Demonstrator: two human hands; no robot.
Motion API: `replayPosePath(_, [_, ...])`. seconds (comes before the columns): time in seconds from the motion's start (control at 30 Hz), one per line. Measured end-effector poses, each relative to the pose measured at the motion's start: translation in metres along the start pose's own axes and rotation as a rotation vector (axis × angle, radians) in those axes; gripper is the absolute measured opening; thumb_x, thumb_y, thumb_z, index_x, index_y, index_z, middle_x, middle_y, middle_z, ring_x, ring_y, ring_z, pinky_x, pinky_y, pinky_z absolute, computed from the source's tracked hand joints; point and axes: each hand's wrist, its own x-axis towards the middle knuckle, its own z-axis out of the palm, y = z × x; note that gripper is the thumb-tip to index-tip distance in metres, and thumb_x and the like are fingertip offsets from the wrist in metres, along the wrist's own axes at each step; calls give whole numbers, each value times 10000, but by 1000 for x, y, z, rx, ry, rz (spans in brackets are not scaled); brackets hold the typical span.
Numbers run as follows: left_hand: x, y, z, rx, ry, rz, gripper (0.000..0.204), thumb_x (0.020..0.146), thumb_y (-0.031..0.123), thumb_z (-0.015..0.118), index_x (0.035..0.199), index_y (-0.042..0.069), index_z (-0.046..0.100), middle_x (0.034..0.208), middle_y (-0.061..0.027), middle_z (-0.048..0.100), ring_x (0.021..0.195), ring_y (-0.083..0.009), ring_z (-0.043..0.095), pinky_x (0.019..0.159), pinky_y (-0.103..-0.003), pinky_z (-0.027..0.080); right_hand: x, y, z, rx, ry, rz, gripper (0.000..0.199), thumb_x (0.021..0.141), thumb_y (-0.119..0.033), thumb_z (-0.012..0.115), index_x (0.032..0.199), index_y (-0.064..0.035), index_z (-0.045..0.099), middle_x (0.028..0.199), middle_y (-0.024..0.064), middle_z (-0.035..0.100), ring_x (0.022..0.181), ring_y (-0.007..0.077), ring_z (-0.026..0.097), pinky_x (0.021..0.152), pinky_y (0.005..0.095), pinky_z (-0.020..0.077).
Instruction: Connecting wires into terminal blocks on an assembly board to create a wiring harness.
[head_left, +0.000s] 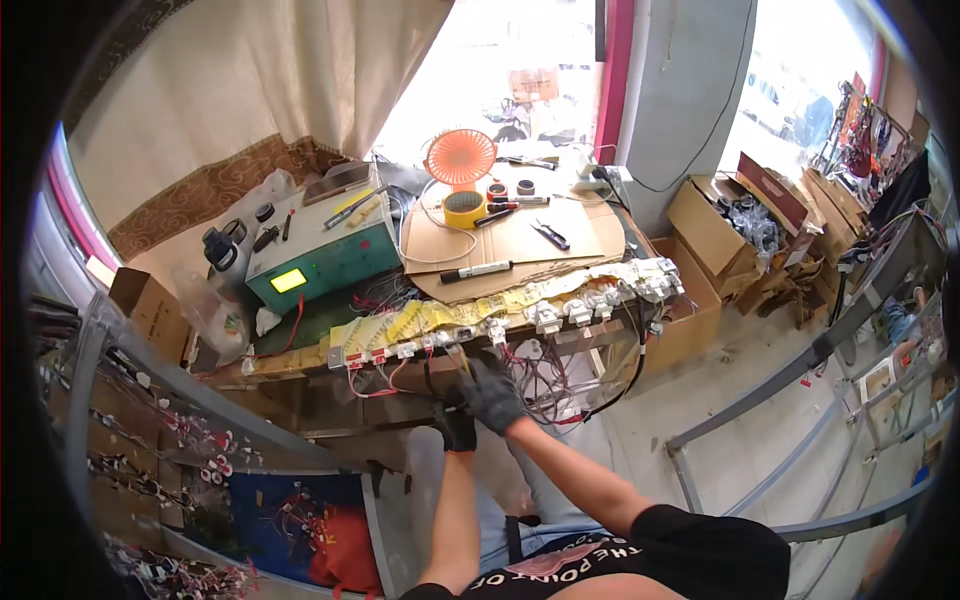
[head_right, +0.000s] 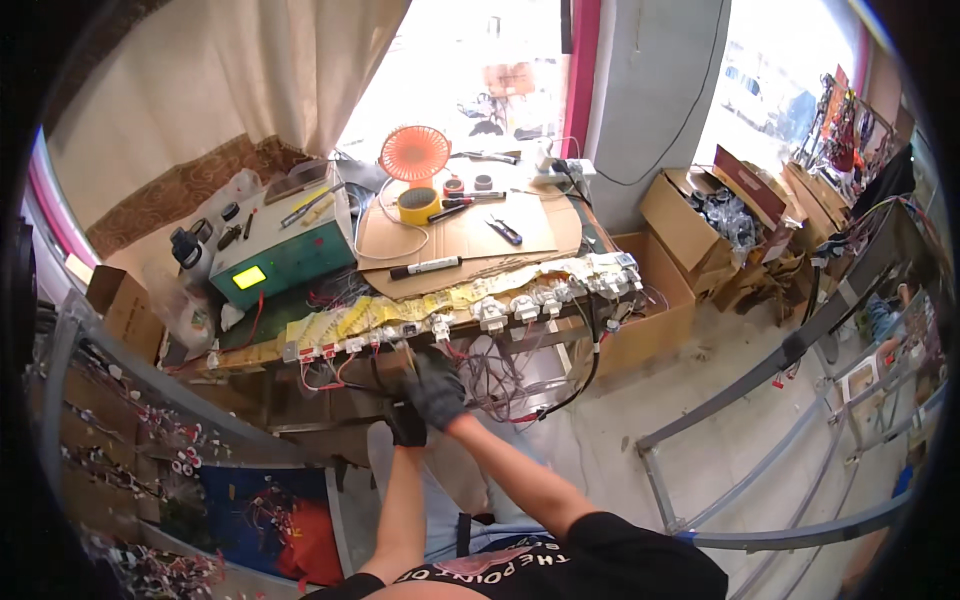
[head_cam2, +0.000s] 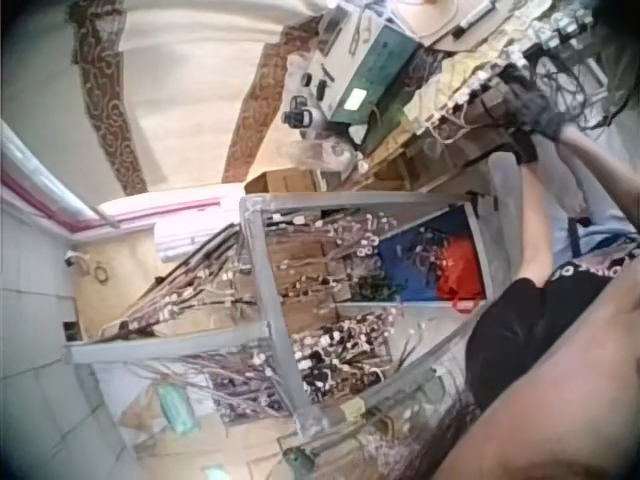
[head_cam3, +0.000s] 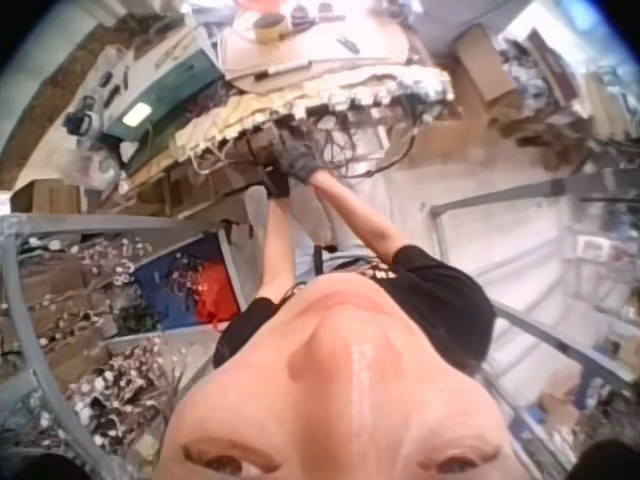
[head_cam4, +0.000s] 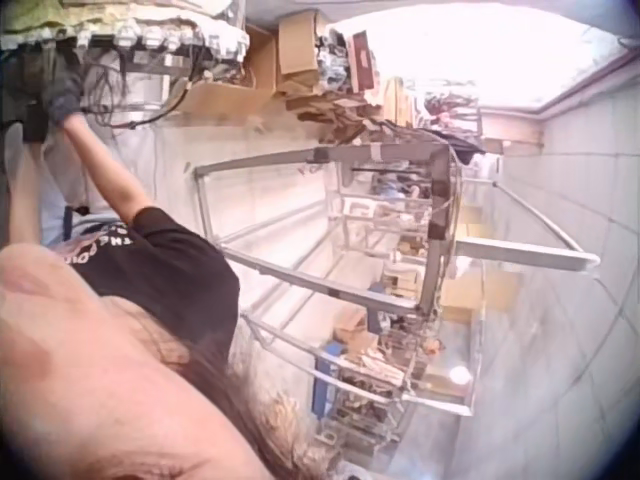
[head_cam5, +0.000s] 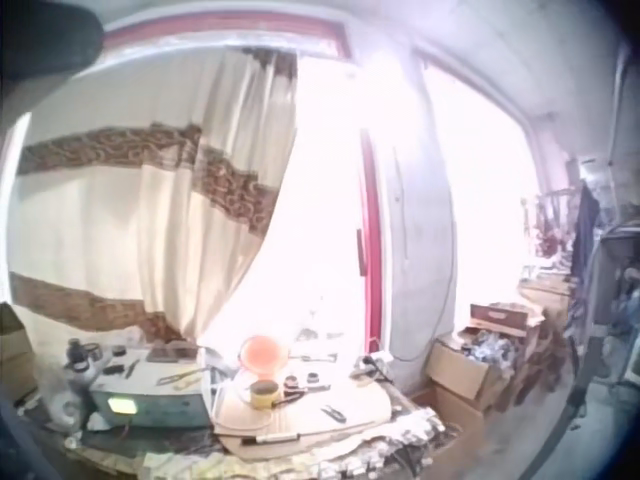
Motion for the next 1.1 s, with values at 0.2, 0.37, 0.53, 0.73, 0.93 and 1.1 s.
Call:
replayPosePath(0.2, [-177,93,101,846,-299,45,431,942,146,325,1356,63,236,1286,-33,356,1154,-142,398,978,-279,342,-12,-99,-79,408,-549,381,378,754,-164,554,1097,-20,487,986,266,542,839,350,563,728,421,447])
replayPosePath(0.37, [-314,114,-39,630,-264,62,417,932,168,349,1324,47,277,1270,-56,382,1147,-166,411,972,-287,348,-33,-83,-221,246,-619,-17,418,804,-213,531,1172,-30,456,897,147,552,916,249,519,764,376,424])
replayPosePath(0.53, [-278,213,-115,317,-307,-52,406,919,195,379,1285,26,327,1250,-84,413,1139,-195,427,964,-298,357,56,129,-256,-545,43,445,571,767,-507,555,1174,-110,502,969,159,590,823,305,581,710,415,439])
replayPosePath(0.73, [-200,175,11,-69,-294,-150,404,903,227,416,1238,2,388,1226,-118,452,1128,-231,446,954,-311,367,61,214,-187,-388,-250,344,327,826,-340,479,890,-54,624,800,198,619,763,327,605,680,411,470])
replayPosePath(0.93, [-100,91,120,1618,-287,326,356,828,171,521,1113,-40,491,1089,-228,525,1016,-369,501,879,-397,398,64,220,-189,-429,-20,320,276,858,-318,462,796,-59,534,763,166,603,703,302,595,560,406,452])
replayPosePath(1.1, [-100,80,116,1650,-681,50,410,801,165,582,1173,25,481,1059,-216,560,972,-361,537,841,-372,431,94,161,-302,418,446,133,279,874,-323,494,916,-58,568,850,120,617,740,198,606,632,305,480])
